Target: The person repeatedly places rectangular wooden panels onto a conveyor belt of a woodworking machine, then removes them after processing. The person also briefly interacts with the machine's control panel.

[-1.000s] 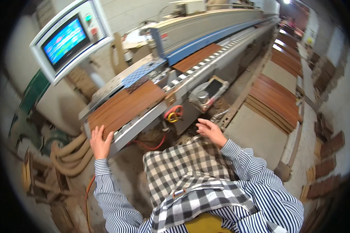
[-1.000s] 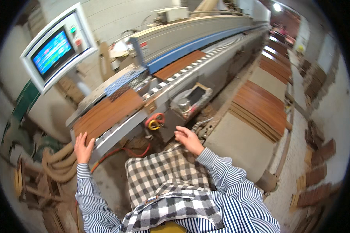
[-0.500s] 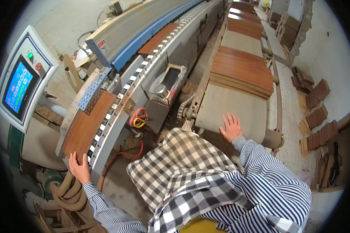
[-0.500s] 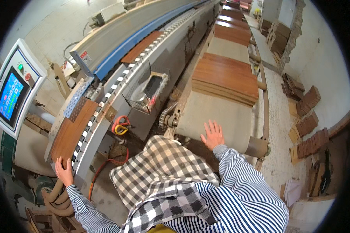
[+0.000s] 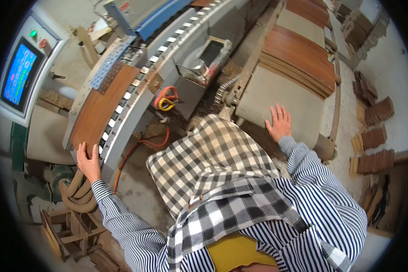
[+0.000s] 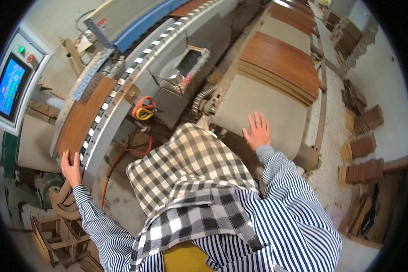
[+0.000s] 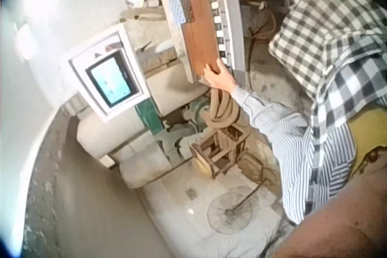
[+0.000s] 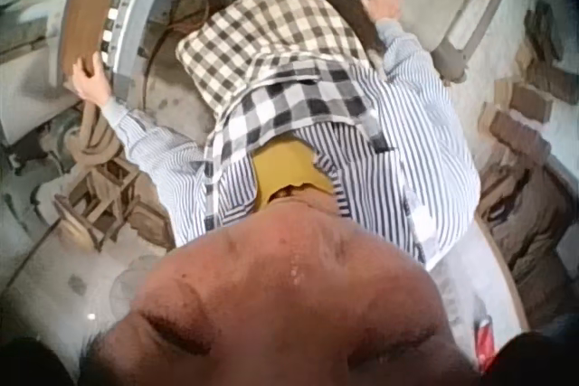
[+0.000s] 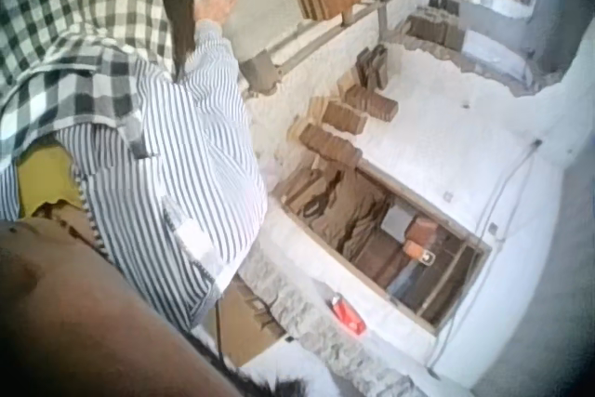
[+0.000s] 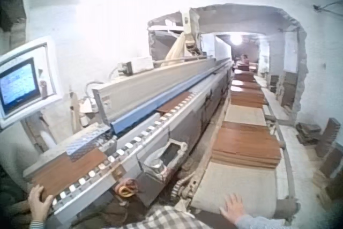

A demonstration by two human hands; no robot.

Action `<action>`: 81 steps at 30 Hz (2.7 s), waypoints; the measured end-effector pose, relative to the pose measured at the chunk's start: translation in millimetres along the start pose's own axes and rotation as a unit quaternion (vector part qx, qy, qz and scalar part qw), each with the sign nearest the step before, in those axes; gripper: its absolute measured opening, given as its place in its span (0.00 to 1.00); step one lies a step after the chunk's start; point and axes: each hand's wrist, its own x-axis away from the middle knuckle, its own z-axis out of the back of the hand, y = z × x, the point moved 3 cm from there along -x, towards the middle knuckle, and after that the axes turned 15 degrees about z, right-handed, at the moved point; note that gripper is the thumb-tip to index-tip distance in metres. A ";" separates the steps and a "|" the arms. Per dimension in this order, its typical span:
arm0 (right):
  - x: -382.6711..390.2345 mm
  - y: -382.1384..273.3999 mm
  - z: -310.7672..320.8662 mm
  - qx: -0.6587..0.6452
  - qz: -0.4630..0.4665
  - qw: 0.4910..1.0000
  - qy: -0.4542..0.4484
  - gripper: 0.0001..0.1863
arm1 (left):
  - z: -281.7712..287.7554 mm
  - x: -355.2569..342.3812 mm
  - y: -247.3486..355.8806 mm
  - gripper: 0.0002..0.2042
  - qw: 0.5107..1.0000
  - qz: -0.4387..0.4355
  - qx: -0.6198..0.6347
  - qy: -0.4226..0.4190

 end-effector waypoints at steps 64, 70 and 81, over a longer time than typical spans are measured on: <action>2.9 -0.5 3.2 -0.012 0.015 1.000 0.022 0.35 | -8.3 1.1 67.0 0.29 0.995 0.078 -0.013 -0.061; 3.0 2.9 3.9 -0.031 0.002 0.999 0.008 0.34 | -39.4 -8.4 109.0 0.33 0.996 0.066 0.000 -0.057; 15.3 55.9 17.0 -0.317 -0.164 0.913 0.198 0.21 | -92.9 62.6 303.1 0.17 0.911 -0.112 0.372 -0.138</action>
